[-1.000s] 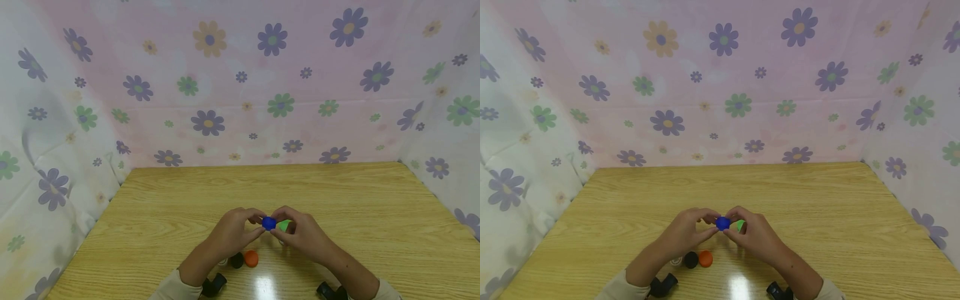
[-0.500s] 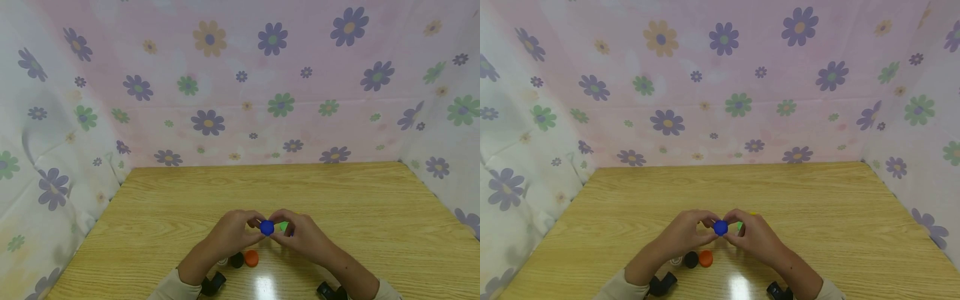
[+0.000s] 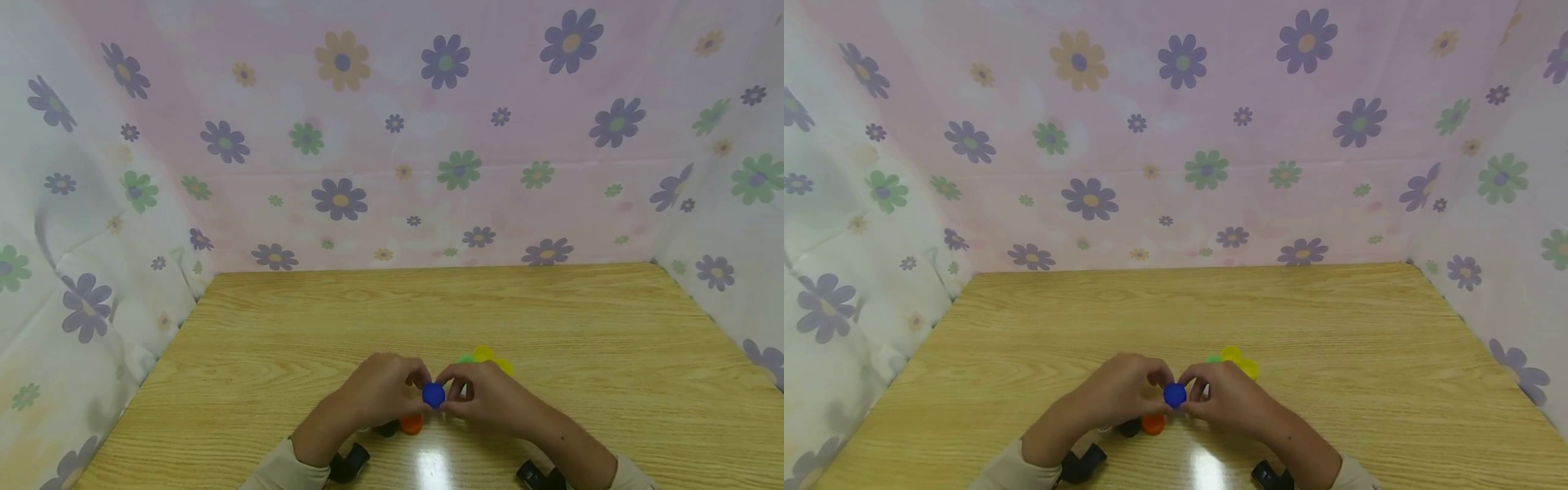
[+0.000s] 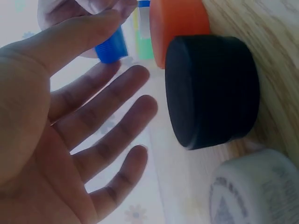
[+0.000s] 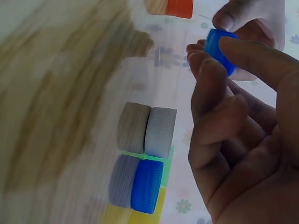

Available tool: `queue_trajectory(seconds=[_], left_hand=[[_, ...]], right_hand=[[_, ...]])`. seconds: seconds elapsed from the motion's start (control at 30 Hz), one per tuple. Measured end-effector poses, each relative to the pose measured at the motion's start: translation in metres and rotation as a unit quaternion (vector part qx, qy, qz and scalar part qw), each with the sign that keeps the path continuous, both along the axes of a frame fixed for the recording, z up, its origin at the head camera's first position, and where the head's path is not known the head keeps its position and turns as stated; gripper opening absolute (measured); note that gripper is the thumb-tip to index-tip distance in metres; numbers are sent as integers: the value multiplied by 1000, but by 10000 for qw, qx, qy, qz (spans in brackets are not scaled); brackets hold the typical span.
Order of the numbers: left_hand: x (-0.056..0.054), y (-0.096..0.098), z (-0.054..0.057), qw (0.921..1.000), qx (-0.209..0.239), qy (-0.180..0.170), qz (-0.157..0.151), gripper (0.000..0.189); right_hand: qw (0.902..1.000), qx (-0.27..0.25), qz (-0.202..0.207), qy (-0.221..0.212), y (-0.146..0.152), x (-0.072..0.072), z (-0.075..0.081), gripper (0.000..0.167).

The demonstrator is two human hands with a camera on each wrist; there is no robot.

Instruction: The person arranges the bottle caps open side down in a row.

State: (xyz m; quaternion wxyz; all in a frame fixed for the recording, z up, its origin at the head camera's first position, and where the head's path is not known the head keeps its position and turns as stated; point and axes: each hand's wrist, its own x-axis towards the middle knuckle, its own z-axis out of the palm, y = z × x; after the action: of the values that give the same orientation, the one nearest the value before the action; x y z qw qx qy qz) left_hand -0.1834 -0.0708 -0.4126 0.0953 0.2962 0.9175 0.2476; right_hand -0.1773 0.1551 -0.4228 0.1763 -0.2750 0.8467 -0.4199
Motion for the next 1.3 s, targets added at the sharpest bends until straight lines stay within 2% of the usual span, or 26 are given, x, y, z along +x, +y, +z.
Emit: queue_trajectory(seconds=[0.27,0.47,0.77,1.0,1.3], left_hand=[[3,1,-4,9994,-256,-13,-238,26],[5,2,-8,9984,-471,-60,-316,29],[9,5,-10,9965,-713,236,-368,29],[11,7,-16,9948,-832,471,-362,29],[13,8,-16,9943,-853,556,-307,28]], right_hand=[[9994,55,209,-265,-1,1,-3,24],[9987,175,390,-262,-1,2,-6,25],[9985,147,448,-285,-2,3,-8,27],[9987,263,434,-60,-3,5,-10,26],[9981,477,382,14,-4,6,-11,27]])
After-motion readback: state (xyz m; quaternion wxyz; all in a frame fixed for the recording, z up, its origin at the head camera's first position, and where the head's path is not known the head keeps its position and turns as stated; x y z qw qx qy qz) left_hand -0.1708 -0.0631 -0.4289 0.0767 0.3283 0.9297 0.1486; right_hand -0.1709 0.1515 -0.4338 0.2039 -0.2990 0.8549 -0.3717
